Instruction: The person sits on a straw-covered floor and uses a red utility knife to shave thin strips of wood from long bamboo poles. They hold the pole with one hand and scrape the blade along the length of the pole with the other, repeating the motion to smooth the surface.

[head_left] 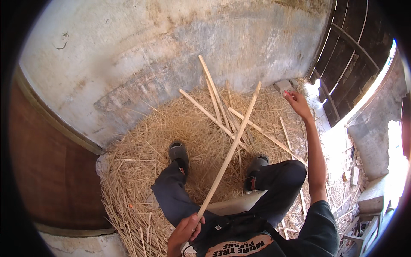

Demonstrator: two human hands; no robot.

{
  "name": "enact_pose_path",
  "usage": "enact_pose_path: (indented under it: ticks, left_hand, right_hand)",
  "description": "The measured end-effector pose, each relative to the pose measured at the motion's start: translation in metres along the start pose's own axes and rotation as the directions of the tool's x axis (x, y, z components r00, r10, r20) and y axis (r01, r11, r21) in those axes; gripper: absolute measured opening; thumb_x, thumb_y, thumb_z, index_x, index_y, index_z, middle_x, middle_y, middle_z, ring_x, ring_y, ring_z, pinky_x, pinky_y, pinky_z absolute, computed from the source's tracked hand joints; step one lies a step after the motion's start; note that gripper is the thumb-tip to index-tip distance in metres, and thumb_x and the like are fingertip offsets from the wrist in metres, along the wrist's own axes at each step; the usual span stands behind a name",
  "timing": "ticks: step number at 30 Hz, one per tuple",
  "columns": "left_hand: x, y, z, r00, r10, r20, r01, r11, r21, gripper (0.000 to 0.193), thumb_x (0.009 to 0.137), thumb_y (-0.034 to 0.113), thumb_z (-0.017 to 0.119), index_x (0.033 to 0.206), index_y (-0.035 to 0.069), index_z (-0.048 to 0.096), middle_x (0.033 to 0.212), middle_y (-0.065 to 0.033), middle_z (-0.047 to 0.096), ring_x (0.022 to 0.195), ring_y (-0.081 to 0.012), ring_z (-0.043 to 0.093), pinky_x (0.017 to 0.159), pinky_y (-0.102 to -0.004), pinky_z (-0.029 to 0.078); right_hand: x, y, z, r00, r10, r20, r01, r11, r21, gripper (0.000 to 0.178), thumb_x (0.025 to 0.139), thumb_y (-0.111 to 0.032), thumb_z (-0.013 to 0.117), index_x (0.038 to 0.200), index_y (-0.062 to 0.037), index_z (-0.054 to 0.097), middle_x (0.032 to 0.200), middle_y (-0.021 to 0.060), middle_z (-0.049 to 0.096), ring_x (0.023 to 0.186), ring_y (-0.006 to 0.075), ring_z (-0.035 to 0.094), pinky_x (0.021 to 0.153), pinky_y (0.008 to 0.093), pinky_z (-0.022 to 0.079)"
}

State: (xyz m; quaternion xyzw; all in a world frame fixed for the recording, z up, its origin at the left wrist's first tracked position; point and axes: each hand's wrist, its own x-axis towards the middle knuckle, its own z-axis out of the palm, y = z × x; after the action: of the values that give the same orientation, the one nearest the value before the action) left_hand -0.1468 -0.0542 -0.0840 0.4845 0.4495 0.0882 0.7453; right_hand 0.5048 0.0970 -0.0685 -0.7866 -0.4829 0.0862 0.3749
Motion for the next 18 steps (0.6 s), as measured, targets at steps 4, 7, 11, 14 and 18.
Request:
enact_pose_path:
  ticks: [4,7,11,14,18]
  left_hand:
    - [0.016,0.006,-0.003,0.999,0.021,0.030,-0.018,0.996,-0.087,0.060,0.116,0.053,0.031,0.110,0.001,0.061,0.063,-0.0028,0.050,0.050,-0.0099,0.045,0.045,-0.0271,0.037]
    - [0.028,0.009,-0.002,0.994,-0.004,0.107,0.019,0.990,-0.139,0.059,0.118,0.045,0.026,0.113,-0.001,0.062,0.068,-0.0040,0.051,0.052,-0.0120,0.049,0.046,-0.0269,0.039]
    - [0.040,0.012,0.001,0.979,0.055,0.198,-0.037,0.995,-0.097,0.060,0.118,0.044,0.026,0.118,-0.003,0.063,0.069,-0.0041,0.052,0.054,-0.0138,0.051,0.049,-0.0281,0.043]
    - [0.048,0.013,0.000,0.959,0.059,0.276,-0.031,0.994,-0.105,0.063,0.118,0.046,0.025,0.125,-0.004,0.063,0.072,-0.0048,0.054,0.060,-0.0151,0.056,0.055,-0.0301,0.048]
    - [0.056,0.025,0.009,0.932,0.241,0.270,-0.235,0.971,-0.053,0.071,0.118,0.054,0.024,0.134,-0.005,0.060,0.084,-0.0062,0.061,0.074,-0.0158,0.064,0.065,-0.0323,0.053]
  right_hand:
    - [-0.049,-0.086,0.007,0.944,0.059,0.325,-0.241,0.797,0.554,0.061,0.107,-0.055,0.063,0.141,-0.0048,0.068,0.097,0.0028,0.073,0.055,0.0053,0.045,0.050,0.0268,0.037]
    - [-0.087,-0.143,0.007,0.937,-0.046,0.346,-0.202,0.738,0.644,0.053,0.113,-0.047,0.057,0.143,-0.0045,0.065,0.088,-0.0031,0.064,0.050,0.0009,0.030,0.046,0.0230,0.023]
    - [-0.100,-0.163,0.019,0.960,-0.017,0.281,-0.188,0.705,0.684,0.039,0.110,-0.036,0.066,0.128,-0.0018,0.069,0.078,-0.0051,0.059,0.049,0.0011,0.031,0.046,0.0243,0.023]
    - [-0.101,-0.159,0.023,0.959,-0.048,0.279,-0.183,0.646,0.741,0.031,0.105,-0.030,0.073,0.119,-0.0015,0.070,0.073,-0.0036,0.060,0.048,0.0019,0.034,0.045,0.0252,0.025]
    - [-0.114,-0.180,0.013,0.976,-0.034,0.214,-0.159,0.557,0.815,0.027,0.103,-0.024,0.076,0.115,-0.0010,0.070,0.068,-0.0059,0.056,0.048,0.0021,0.036,0.045,0.0249,0.025]
